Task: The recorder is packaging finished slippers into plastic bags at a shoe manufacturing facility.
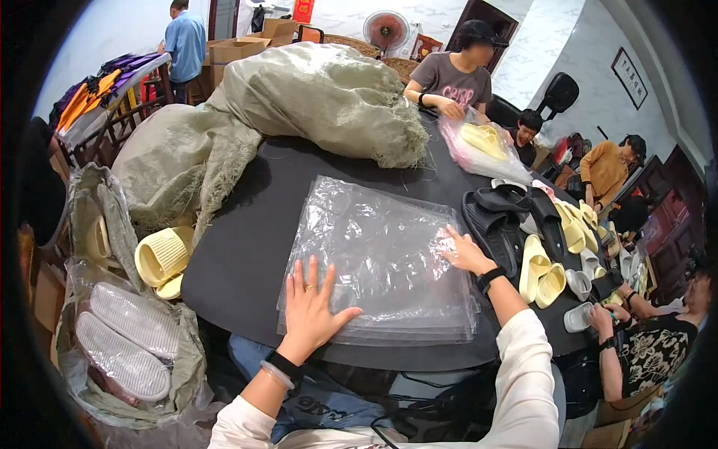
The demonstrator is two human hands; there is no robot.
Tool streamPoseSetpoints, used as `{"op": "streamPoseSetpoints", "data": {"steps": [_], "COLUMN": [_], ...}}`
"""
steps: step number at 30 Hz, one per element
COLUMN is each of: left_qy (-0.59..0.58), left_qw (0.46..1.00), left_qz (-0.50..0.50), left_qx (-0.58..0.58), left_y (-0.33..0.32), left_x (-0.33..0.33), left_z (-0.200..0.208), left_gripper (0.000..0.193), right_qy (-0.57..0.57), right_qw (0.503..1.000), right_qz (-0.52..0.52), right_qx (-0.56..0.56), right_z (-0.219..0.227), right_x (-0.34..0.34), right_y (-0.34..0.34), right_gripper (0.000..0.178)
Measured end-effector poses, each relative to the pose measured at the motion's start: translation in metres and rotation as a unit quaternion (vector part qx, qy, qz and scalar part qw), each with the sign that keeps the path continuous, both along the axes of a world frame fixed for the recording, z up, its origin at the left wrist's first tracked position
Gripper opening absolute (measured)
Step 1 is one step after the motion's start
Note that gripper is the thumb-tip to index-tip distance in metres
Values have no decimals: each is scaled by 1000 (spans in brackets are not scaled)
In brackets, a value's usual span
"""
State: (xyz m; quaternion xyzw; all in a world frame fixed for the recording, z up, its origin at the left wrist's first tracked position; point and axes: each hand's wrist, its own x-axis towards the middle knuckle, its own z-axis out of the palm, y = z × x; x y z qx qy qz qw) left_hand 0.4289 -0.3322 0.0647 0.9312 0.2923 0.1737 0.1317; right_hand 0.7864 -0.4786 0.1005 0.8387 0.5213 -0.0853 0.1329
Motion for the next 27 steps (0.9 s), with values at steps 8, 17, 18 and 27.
{"op": "streamPoseSetpoints", "data": {"steps": [8, 17, 18, 27], "left_qy": [-35, -50, -46, -77], "left_qw": [999, 999, 999, 996], "left_qz": [-1, 8, 6, 17], "left_qx": [2, 14, 16, 28], "left_y": [0, 1, 1, 2], "left_x": [1, 2, 3, 1], "left_z": [2, -9, -9, -20], "left_gripper": [86, 89, 89, 86], "right_qy": [-35, 144, 166, 67], "right_qw": [901, 897, 901, 965], "right_qz": [-8, 300, 311, 195], "right_qx": [433, 290, 251, 162], "right_z": [55, 72, 64, -16], "right_x": [-37, -185, -191, -126], "right_y": [-8, 87, 100, 171], "right_gripper": [31, 27, 27, 39]}}
